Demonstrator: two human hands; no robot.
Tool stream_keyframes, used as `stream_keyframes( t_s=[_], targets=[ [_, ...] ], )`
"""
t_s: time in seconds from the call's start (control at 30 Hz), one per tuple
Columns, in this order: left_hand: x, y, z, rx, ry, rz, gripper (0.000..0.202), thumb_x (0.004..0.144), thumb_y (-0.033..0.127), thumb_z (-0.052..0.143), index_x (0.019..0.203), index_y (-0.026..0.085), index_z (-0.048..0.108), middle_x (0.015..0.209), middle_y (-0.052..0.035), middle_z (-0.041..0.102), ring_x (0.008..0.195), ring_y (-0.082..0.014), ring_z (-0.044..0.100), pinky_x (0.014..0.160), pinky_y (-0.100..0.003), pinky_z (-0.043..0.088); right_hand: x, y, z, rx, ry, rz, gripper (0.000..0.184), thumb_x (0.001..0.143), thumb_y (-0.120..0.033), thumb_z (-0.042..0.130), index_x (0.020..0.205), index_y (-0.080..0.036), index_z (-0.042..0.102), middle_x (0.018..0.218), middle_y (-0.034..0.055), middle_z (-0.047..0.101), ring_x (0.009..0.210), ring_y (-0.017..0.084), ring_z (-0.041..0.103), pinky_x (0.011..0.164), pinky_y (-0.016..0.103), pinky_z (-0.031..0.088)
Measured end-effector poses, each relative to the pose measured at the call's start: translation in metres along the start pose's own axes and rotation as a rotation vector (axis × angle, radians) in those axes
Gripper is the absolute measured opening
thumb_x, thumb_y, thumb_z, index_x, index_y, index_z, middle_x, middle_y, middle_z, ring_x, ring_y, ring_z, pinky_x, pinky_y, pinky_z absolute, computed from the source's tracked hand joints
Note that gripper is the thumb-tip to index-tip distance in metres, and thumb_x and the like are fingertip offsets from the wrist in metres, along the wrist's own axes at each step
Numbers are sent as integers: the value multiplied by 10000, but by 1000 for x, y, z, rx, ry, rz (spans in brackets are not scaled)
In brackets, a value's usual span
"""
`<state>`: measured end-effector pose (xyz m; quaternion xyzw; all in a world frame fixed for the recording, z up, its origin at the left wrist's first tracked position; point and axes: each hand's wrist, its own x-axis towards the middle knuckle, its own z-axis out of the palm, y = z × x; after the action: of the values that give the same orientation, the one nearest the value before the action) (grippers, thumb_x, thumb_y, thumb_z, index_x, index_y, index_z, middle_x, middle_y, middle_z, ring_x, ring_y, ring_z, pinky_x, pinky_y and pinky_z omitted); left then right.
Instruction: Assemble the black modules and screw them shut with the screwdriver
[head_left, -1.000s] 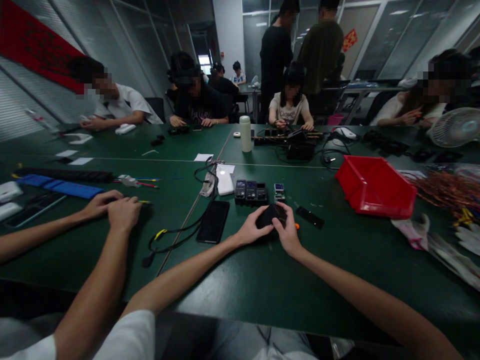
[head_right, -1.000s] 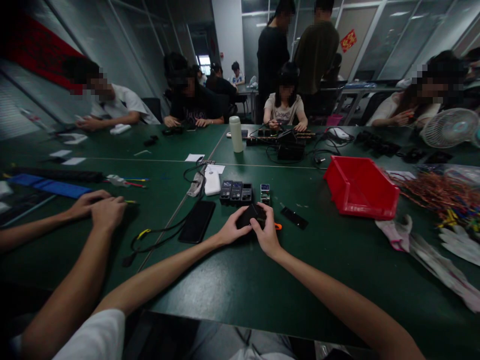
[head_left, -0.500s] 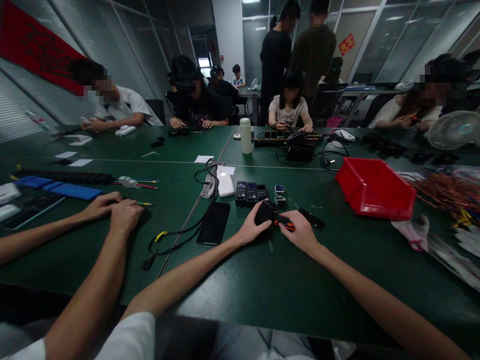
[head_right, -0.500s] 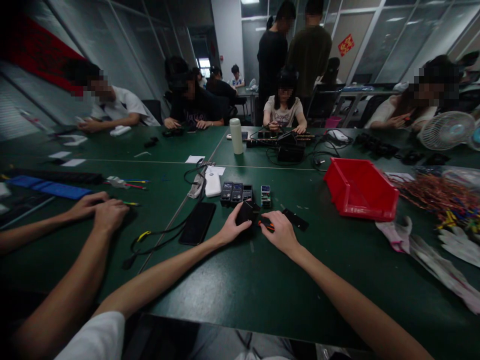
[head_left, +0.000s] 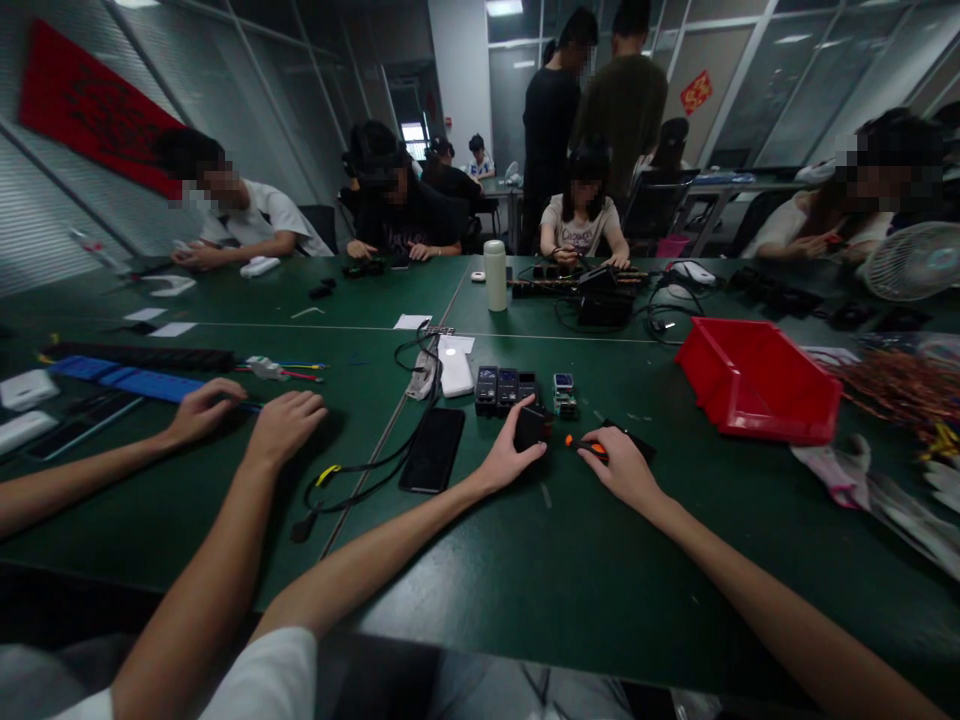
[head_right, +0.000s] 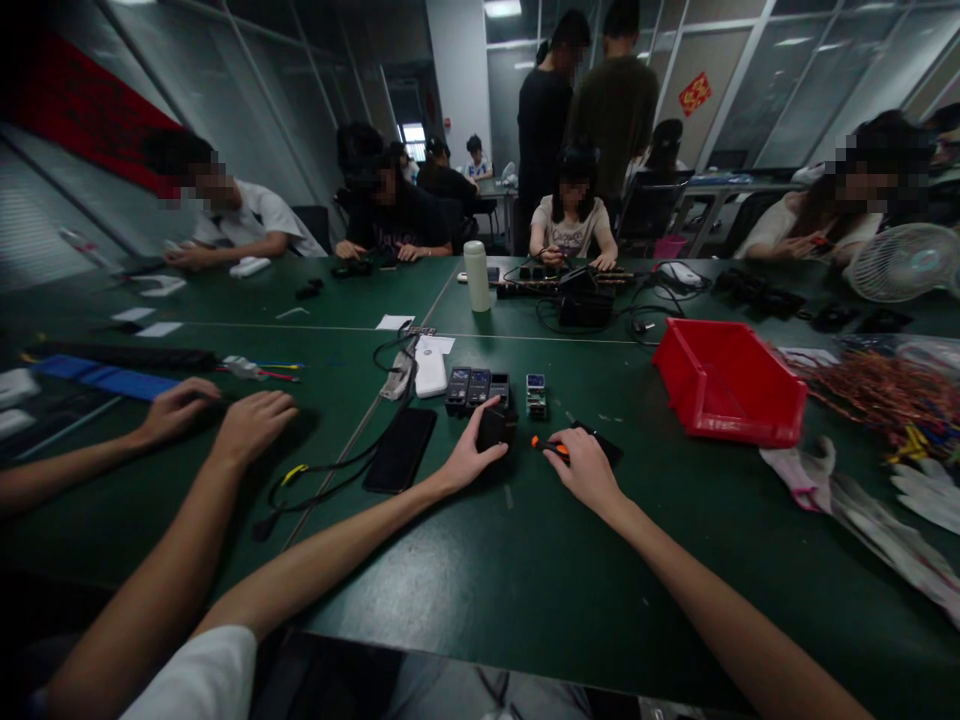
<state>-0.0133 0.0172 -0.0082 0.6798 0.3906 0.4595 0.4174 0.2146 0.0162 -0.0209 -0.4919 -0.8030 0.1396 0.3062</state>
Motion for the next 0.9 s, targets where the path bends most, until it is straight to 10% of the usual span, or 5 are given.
stream_keyframes(
  t_s=[0.33,0.9],
  targets=[
    [0,-3,1,52,134,-38,614,773,261,570,1318,224,289,1202,-60,454,1082,-206,472,990,-375,355,2,-2,-9,390,255,241,309,808,-441,547,969,-185,610,904,74,632,818,230,606,740,388,493],
    [2,-11,0,72,249,-44,574,748,183,553,1263,227,302,1181,-47,434,1090,-184,453,1009,-361,324,-1,-3,-13,451,56,157,221,755,-378,606,855,-186,649,822,55,652,737,199,609,663,333,504]
  ],
)
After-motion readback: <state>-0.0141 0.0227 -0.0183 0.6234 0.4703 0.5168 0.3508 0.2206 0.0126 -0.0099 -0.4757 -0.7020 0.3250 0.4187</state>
